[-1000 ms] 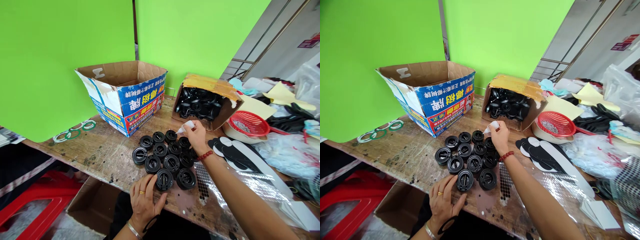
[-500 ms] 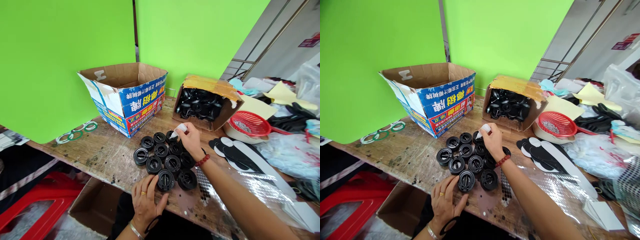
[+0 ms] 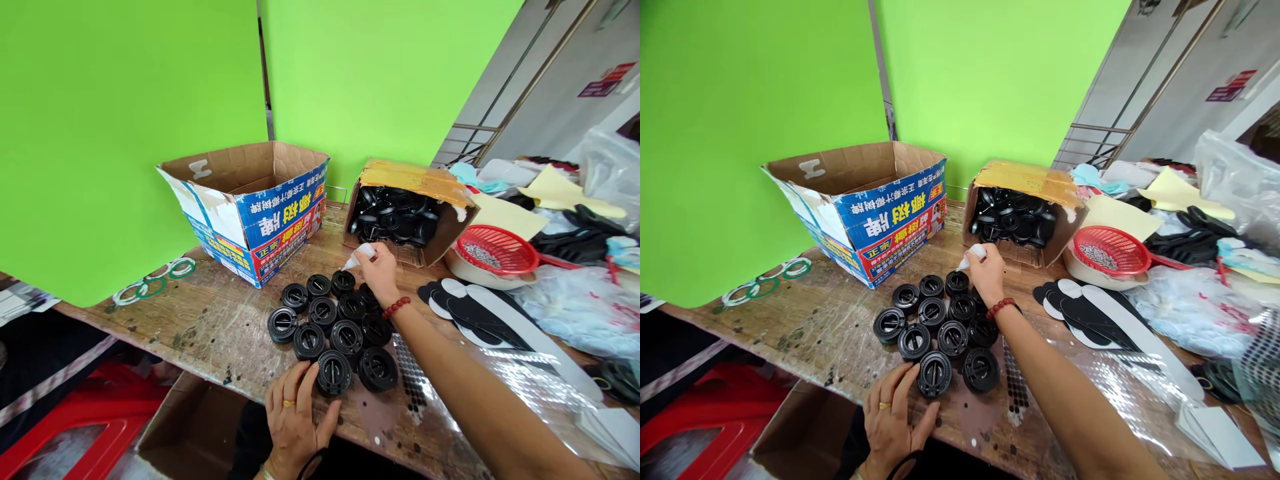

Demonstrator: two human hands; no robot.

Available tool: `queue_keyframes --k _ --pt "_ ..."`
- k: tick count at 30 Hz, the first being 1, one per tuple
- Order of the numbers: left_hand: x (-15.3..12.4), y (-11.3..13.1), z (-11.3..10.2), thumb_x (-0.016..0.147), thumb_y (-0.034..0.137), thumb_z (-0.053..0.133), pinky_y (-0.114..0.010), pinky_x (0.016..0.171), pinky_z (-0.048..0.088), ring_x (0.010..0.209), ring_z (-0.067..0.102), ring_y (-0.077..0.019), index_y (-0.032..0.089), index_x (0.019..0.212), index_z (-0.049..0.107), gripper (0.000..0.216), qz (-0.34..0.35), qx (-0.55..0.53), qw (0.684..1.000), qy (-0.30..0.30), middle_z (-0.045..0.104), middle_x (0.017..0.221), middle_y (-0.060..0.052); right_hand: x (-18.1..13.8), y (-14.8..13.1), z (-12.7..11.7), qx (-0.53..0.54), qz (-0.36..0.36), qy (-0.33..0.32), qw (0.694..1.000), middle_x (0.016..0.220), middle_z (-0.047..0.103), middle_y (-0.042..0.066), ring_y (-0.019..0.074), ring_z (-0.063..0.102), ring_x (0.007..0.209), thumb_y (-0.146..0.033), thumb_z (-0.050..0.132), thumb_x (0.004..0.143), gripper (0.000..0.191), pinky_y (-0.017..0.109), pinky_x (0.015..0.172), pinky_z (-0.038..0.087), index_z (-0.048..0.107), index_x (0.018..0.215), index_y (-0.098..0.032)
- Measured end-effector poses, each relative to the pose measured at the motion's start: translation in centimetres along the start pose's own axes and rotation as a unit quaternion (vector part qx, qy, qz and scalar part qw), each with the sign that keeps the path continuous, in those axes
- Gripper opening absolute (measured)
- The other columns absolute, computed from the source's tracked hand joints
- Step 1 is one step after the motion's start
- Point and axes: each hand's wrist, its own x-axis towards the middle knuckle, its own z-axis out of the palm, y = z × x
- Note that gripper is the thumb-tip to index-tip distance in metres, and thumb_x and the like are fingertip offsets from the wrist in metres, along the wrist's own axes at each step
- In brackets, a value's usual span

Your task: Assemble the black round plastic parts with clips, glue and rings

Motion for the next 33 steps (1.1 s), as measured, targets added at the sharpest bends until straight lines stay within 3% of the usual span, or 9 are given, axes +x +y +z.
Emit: queue_keyframes --k 4,8,22,33 --pt "0.1 0.6 0.2 0.087 0.042 0.059 -0.045 0.1 0.04 0.118 0.054 -0.0326 0.018 0.118 0.063 0.04 -0.046 -0.021 0.998 0.031 0.058 0.127 -0.017 0.3 0.2 -0.8 0.033 0.029 0.016 0.999 0.071 0.063 0.003 0.0179 0.055 0.063 -0.05 0.067 0.062 0.036 0.03 0.057 0.043 0.057 0.079 -0.02" --pt "0.3 1.2 0.3 0.088 0.043 0.056 -0.047 0.104 0.037 0.13 0.048 -0.0345 0.019 0.117 0.063 0.038 -0.06 -0.034 0.997 0.04 0.052 0.139 -0.018 -0.9 -0.6 -0.1 0.069 0.038 -0.016 0.997 0.072 0.066 0.004 0.0173 0.057 0.06 -0.051 0.069 0.062 0.038 0.029 0.053 0.044 0.06 0.081 -0.019" --pt "0.1 1.0 0.4 0.088 0.042 0.056 -0.047 0.104 0.039 0.132 0.048 -0.0341 0.019 0.119 0.063 0.039 -0.062 -0.048 0.996 0.039 0.051 0.144 -0.018 -2.0 -1.2 4.2 0.05 0.003 -0.046 0.998 0.071 0.065 0.002 0.0175 0.056 0.063 -0.048 0.068 0.063 0.034 0.03 0.059 0.044 0.058 0.078 -0.02" --pt "0.7 0.8 -0.3 0.088 0.045 0.056 -0.044 0.103 0.039 0.131 0.048 -0.0332 0.017 0.118 0.062 0.041 -0.035 -0.027 0.999 0.021 0.053 0.139 -0.021 -3.9 -3.2 1.4 -0.081 -0.092 -0.078 0.989 0.065 0.058 -0.001 0.0167 0.049 0.059 -0.039 0.061 0.074 0.018 0.029 0.058 0.037 0.056 0.078 -0.022"
